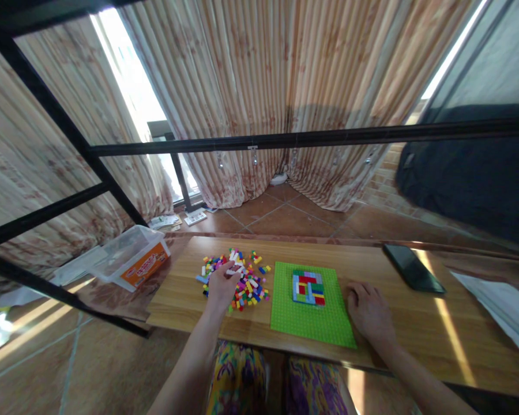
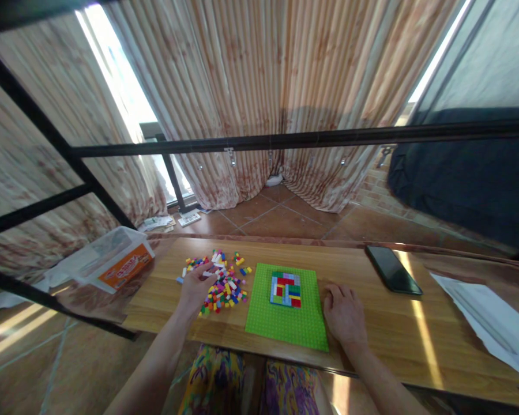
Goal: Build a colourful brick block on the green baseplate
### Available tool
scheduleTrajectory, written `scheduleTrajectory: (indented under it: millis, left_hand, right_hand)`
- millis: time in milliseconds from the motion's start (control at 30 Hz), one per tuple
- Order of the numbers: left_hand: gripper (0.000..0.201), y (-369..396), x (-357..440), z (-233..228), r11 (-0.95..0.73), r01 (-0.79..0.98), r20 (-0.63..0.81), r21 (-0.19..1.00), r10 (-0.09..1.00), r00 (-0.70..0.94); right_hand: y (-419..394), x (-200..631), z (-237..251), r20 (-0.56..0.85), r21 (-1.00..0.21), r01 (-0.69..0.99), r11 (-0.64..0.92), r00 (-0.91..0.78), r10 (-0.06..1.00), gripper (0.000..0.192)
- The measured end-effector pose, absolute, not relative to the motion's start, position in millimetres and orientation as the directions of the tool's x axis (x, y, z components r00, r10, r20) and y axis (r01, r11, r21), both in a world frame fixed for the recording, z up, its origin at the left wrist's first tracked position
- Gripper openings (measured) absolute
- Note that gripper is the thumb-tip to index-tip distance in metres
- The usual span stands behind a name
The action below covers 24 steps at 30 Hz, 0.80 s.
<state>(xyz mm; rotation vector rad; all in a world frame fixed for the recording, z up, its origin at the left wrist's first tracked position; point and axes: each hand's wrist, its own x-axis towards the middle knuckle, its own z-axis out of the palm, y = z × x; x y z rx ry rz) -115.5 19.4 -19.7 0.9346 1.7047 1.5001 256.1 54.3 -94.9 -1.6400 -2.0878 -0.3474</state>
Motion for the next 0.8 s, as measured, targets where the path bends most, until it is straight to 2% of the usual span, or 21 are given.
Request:
scheduleTrajectory:
  millis: [200, 467, 633, 800]
  left_hand:
    - [0.021, 15.3, -117.4, -15.3, 0.094, 0.291, 0.056, 0.952, 0.883, -0.467]
    - [0.015, 14.8, -117.2, -12.5, 0.176, 0.489, 0.066, 0.854, 0.897, -0.437]
    - [0.012, 17.2, -114.5, -12.8, 0.199, 0.665, 0.156, 0.72, 0.887, -0.434]
    - [0.017, 23.6, -113.1, -12.1, 0.265, 0.825, 0.167, 0.499, 0.905, -0.391]
  right_hand:
    - [52.8, 253.8, -91.2, 0.483, -0.106, 0.962, 0.253, -0.173, 0.858, 0.018]
    - [52.0, 251.3, -88.0, 0.466, -0.119, 0.964, 0.236, -0.156, 0.871, 0.018]
    - [52.4, 252.0, -89.3, 0.471, -0.139, 0.962, 0.236, -0.146, 0.87, 0.018]
    - [52.3, 251.7, -88.9, 0.467, -0.138, 0.961, 0.238, -0.148, 0.872, 0.018]
